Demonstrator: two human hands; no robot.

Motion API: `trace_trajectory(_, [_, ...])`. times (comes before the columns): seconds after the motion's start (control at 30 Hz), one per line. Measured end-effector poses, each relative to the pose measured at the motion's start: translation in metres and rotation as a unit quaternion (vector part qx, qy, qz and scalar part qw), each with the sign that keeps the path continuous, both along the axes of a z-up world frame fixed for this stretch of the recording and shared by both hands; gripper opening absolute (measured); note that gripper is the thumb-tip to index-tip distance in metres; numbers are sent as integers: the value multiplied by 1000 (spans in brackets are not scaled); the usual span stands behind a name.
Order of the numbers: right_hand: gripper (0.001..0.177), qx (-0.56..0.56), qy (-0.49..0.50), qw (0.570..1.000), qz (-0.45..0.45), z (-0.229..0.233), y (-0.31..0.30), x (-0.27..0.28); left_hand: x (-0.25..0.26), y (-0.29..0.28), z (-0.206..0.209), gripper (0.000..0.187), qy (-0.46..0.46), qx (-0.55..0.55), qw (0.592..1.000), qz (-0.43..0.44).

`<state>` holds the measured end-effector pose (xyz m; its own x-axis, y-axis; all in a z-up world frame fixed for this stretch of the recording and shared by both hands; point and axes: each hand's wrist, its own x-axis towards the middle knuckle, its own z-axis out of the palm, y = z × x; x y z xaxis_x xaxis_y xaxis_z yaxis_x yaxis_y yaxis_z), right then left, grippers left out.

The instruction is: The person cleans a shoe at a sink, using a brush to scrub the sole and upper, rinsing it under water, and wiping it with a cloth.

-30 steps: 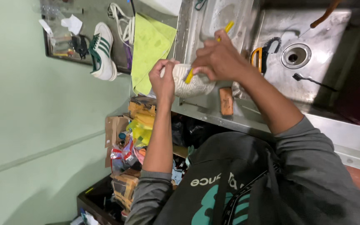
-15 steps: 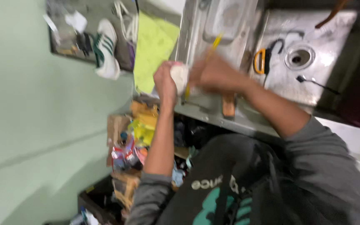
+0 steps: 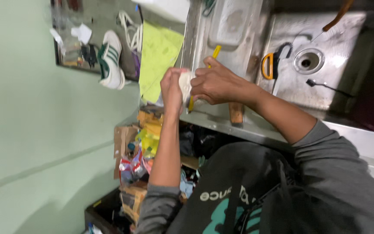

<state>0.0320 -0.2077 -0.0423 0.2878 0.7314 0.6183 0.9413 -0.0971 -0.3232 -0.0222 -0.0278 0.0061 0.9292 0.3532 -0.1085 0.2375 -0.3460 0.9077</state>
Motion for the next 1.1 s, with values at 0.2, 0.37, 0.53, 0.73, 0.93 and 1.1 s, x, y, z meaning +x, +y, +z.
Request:
trace_trajectory(0.2, [24, 46, 194, 980, -22, -79, 30, -2, 13, 3, -8, 36, 47, -32, 998, 36])
trace_trajectory(0.37, [22, 102, 134, 976, -137, -60, -49, 24, 1, 20, -22, 25, 47, -30, 997, 61])
trace_trajectory(0.53, [71, 93, 338, 925, -144, -53, -58, 2, 22, 5, 9, 27, -4, -54, 997, 56])
trace_trajectory(0.73, [109, 146, 442, 882, -71, -63, -27, -29, 58, -42, 59, 53, 197, 36, 976, -91])
trace_trajectory(0.93, [50, 446, 646, 609, -116, -122, -25, -41, 60, -56, 60, 78, 129, -26, 981, -140])
trace_trajectory(1.1, [31, 464, 763, 401, -202, -52, -13, -53, -42, -1, 88, 68, -49, 34, 991, -123])
